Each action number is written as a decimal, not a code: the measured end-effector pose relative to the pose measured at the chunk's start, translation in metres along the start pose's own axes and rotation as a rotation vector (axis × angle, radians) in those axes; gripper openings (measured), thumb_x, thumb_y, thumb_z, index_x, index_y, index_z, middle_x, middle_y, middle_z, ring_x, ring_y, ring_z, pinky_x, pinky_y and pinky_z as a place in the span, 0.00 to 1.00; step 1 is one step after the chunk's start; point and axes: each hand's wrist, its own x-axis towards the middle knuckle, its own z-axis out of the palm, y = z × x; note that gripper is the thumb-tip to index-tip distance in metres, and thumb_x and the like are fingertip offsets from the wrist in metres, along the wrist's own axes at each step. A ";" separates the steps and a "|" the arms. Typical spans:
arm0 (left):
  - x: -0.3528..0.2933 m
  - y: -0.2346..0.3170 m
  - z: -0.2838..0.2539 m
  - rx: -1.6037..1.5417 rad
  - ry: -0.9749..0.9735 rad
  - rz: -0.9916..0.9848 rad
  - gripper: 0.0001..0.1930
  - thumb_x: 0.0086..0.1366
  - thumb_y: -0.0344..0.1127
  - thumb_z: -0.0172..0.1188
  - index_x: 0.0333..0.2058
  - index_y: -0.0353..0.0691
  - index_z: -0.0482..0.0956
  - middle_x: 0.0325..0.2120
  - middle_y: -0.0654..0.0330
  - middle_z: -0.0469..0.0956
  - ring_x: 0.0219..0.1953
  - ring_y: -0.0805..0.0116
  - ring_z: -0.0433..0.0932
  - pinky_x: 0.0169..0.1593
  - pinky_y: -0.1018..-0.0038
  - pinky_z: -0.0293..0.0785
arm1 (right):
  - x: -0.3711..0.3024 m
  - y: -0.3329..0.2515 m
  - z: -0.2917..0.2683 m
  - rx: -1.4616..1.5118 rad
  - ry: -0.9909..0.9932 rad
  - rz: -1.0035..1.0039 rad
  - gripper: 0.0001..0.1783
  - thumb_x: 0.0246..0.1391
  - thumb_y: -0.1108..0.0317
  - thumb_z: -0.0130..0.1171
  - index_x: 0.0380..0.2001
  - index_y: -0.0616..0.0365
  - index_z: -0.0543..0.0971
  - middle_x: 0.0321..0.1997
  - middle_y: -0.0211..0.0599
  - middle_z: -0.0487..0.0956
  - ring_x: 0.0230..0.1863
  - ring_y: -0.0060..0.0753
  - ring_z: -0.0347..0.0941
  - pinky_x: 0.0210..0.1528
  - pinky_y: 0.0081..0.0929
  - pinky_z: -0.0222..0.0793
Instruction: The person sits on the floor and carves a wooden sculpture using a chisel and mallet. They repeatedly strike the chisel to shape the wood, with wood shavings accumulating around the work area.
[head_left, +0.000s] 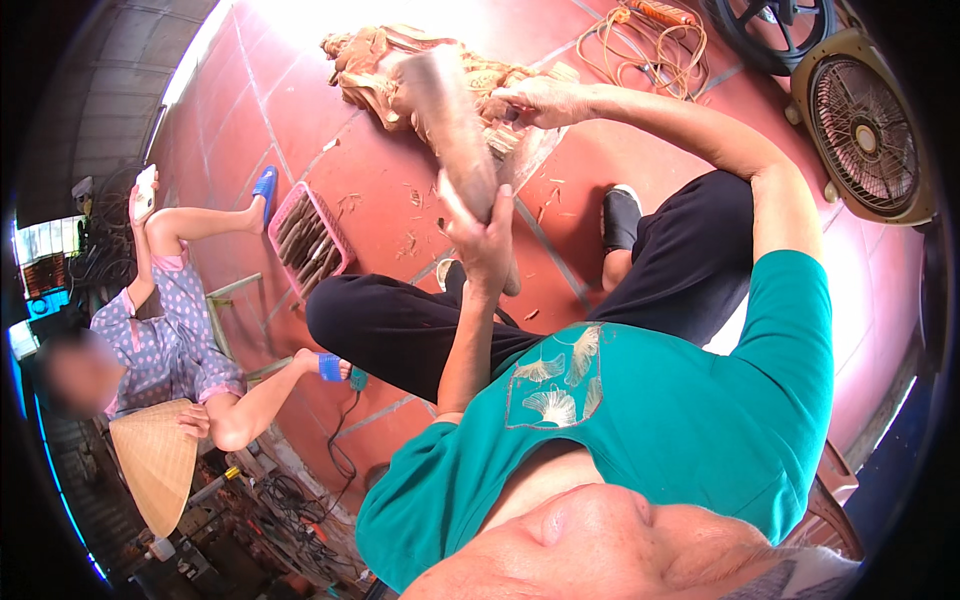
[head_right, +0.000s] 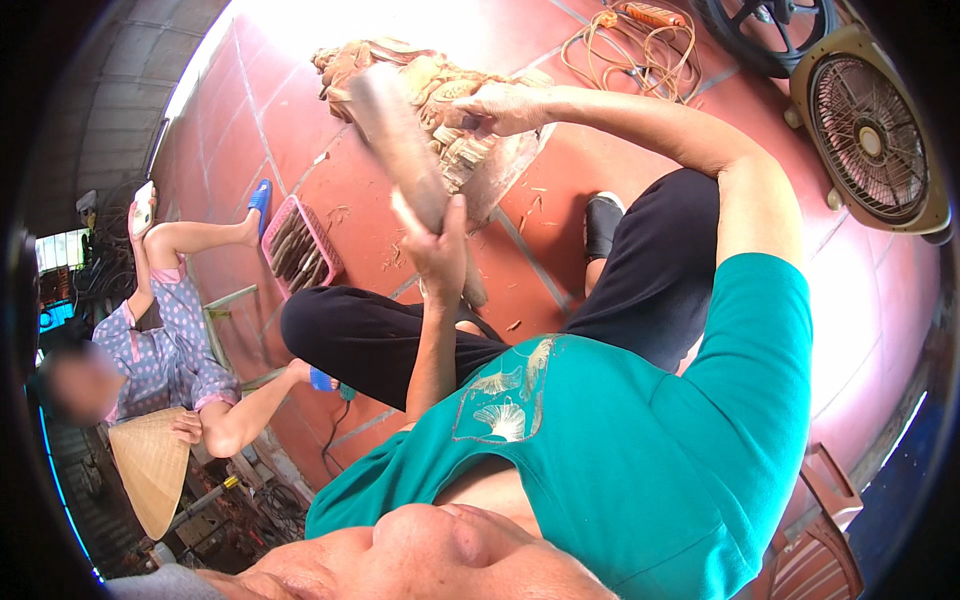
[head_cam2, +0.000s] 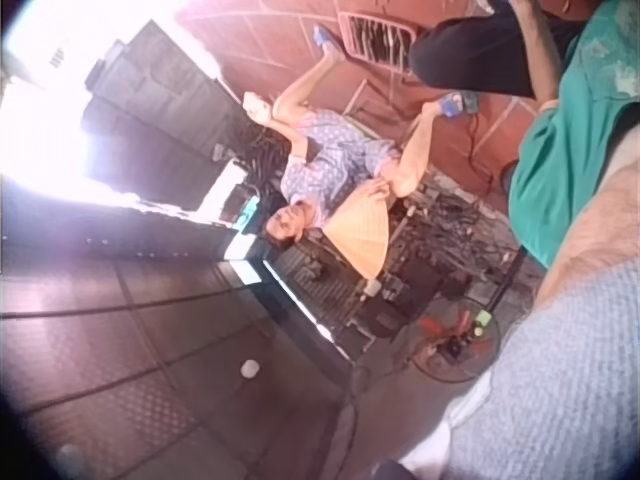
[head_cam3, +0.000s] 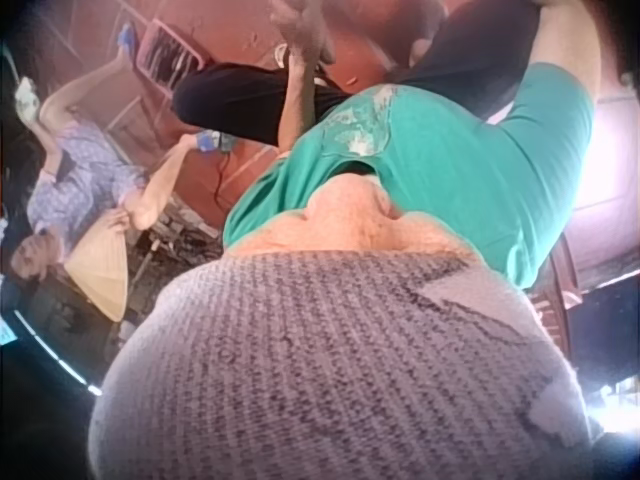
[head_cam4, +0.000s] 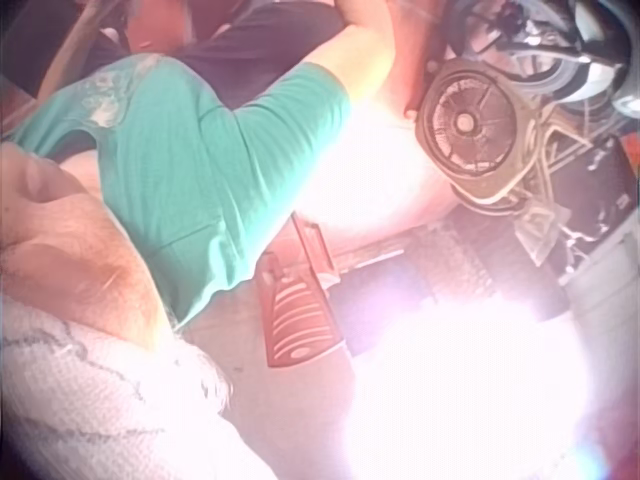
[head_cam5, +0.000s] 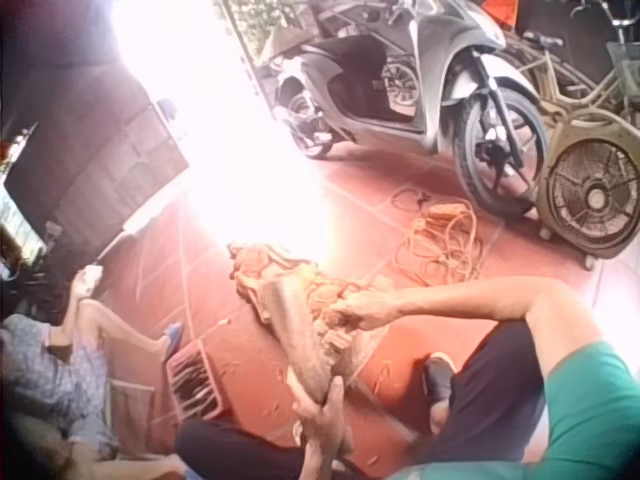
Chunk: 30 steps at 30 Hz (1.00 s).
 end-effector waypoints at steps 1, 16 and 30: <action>0.001 -0.002 0.001 0.068 -0.075 -0.091 0.37 0.64 0.33 0.63 0.67 0.34 0.53 0.41 0.46 0.81 0.39 0.61 0.82 0.43 0.67 0.78 | 0.000 0.002 0.000 -0.042 0.010 -0.015 0.13 0.53 0.74 0.60 0.42 0.58 0.71 0.32 0.42 0.77 0.37 0.43 0.76 0.39 0.40 0.70; 0.000 -0.004 -0.009 -0.319 -0.157 -0.230 0.27 0.66 0.28 0.61 0.61 0.36 0.63 0.32 0.62 0.75 0.22 0.80 0.70 0.23 0.82 0.68 | -0.020 0.033 -0.010 0.458 0.311 0.454 0.19 0.56 0.56 0.69 0.44 0.55 0.78 0.38 0.28 0.80 0.39 0.24 0.74 0.41 0.25 0.73; 0.104 0.069 -0.084 -0.200 -0.439 -0.014 0.34 0.63 0.35 0.65 0.65 0.36 0.62 0.36 0.58 0.78 0.32 0.74 0.78 0.33 0.76 0.77 | -0.005 0.045 -0.048 0.453 0.292 0.427 0.24 0.59 0.51 0.65 0.48 0.59 0.76 0.40 0.32 0.79 0.41 0.23 0.76 0.44 0.25 0.75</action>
